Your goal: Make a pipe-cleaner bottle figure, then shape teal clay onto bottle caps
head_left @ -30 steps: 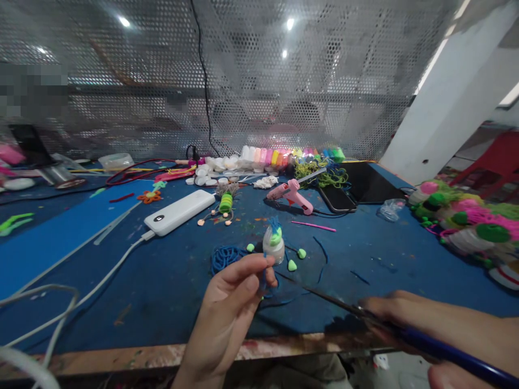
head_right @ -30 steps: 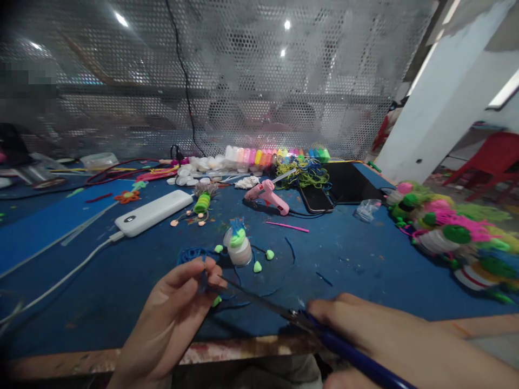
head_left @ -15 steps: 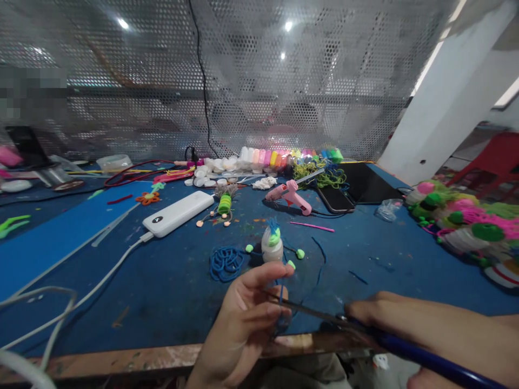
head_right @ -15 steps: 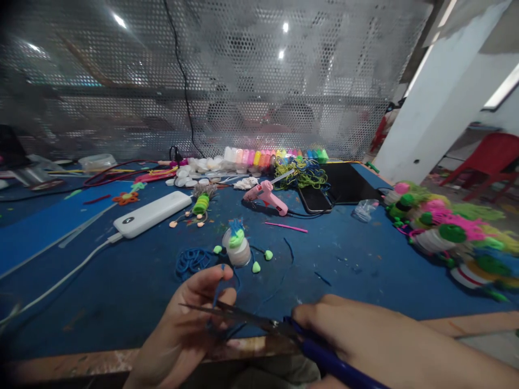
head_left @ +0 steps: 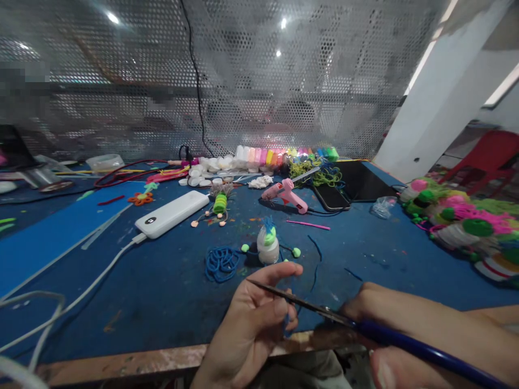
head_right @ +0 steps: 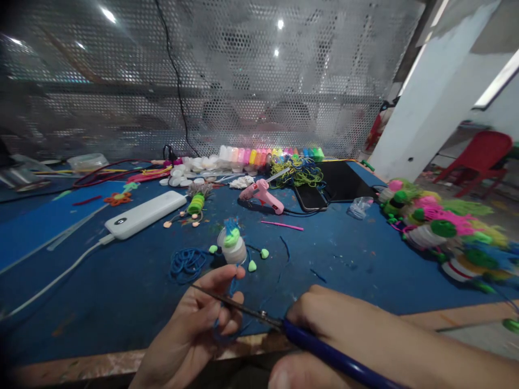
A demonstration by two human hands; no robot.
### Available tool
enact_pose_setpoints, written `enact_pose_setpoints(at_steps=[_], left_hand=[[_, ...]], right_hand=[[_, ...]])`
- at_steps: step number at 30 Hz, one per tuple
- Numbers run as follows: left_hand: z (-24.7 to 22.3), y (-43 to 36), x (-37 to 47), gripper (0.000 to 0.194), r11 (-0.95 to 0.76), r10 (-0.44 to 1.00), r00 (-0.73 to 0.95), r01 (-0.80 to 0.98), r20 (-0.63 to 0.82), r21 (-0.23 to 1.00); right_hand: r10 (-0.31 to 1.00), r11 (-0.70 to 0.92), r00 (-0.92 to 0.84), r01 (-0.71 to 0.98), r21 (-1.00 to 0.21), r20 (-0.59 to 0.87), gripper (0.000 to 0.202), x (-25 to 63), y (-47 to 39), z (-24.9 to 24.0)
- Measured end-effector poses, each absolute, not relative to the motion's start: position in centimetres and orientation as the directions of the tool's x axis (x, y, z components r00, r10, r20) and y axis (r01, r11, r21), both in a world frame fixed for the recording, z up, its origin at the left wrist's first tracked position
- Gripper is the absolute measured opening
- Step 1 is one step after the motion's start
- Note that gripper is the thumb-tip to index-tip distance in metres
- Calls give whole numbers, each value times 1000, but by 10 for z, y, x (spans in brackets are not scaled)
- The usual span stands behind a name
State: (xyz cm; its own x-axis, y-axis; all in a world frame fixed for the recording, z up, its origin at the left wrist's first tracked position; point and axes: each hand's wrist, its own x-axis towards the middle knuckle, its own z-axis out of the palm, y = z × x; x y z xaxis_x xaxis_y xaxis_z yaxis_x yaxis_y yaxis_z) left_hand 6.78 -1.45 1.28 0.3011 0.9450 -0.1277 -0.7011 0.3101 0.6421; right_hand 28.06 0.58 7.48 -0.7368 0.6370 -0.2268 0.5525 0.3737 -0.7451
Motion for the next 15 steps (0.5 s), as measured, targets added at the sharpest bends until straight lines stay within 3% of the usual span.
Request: enact_pose_setpoints(at_steps=[3, 9, 12, 15], left_hand=[[12, -15, 71, 32, 241, 970, 203, -700, -136, 672], [12, -14, 82, 42, -26, 986, -148, -576, -73, 817], [13, -14, 84, 44, -56, 978, -199, -525, -59, 849], [13, -17, 84, 49, -32, 982, -177, -508, -68, 861]], right_hand=[[660, 290, -729, 470, -834, -182, 68, 283, 6, 61], [878, 291, -430, 132, -948, 210, 45, 259, 10, 42], [872, 381, -351, 50, -923, 341, 37, 243, 13, 43], [854, 391, -401, 76, -917, 331, 32, 238, 16, 43]])
